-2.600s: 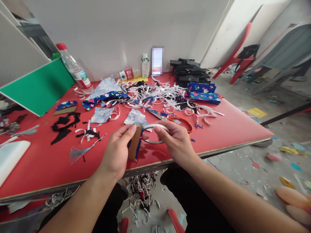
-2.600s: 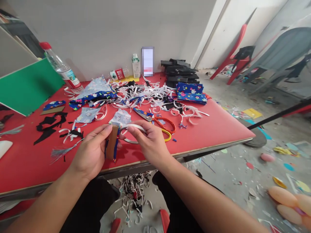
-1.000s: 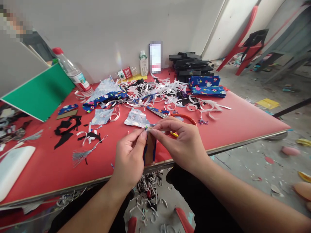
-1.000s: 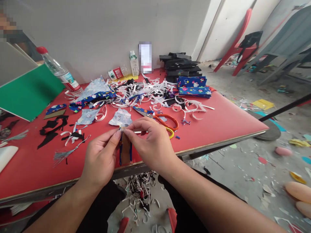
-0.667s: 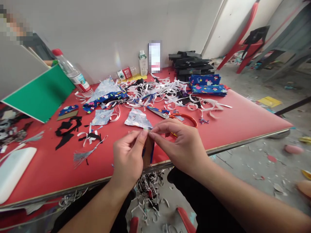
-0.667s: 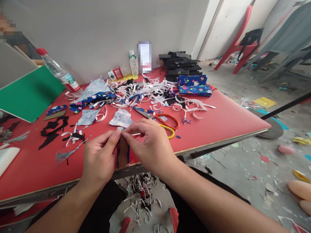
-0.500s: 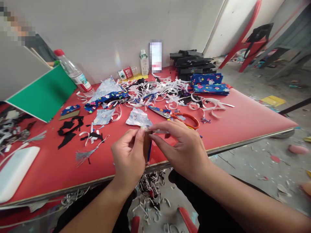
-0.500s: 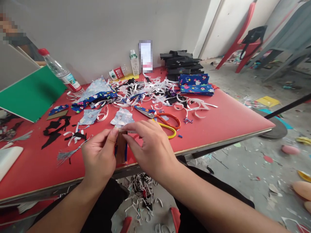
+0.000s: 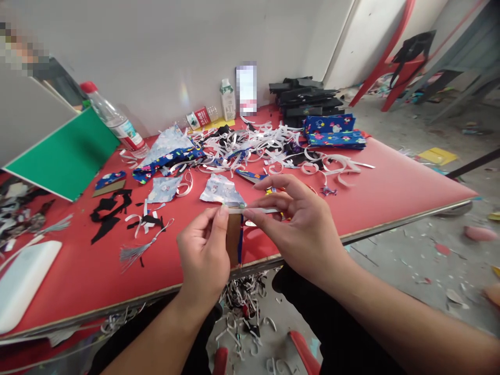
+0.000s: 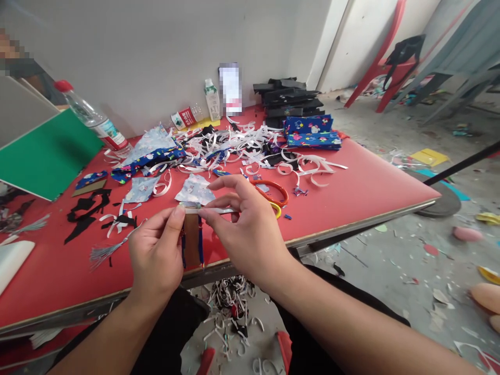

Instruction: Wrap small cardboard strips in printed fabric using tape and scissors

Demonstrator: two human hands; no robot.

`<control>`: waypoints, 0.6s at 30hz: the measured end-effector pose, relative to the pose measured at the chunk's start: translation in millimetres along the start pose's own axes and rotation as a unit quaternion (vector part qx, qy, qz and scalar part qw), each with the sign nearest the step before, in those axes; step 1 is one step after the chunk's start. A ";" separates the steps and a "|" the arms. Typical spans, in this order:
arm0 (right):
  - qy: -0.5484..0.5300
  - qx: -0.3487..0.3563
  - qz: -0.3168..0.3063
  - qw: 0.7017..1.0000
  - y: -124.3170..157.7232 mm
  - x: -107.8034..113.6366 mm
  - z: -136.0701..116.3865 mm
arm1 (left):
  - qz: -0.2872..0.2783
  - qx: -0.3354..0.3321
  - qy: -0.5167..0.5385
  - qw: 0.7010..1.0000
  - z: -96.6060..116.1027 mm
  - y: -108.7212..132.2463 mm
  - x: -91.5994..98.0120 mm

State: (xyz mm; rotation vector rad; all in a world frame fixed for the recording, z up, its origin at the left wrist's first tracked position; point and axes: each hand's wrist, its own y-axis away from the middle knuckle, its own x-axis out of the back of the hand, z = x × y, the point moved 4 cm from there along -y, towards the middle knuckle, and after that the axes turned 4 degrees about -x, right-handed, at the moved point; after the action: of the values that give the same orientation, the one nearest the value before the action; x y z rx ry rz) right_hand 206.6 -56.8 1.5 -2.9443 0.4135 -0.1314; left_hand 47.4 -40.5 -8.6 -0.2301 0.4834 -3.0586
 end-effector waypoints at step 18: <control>-0.059 -0.038 -0.015 0.997 -0.4 -3.6 2.8 | 0.012 -0.012 0.070 0.997 0.6 5.0 -2.0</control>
State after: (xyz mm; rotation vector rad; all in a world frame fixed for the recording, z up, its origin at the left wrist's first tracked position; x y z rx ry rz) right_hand 203.5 -55.0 -1.4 -3.0147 0.3658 0.0551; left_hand 49.6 -45.4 -9.8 -0.0107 0.5250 -3.0607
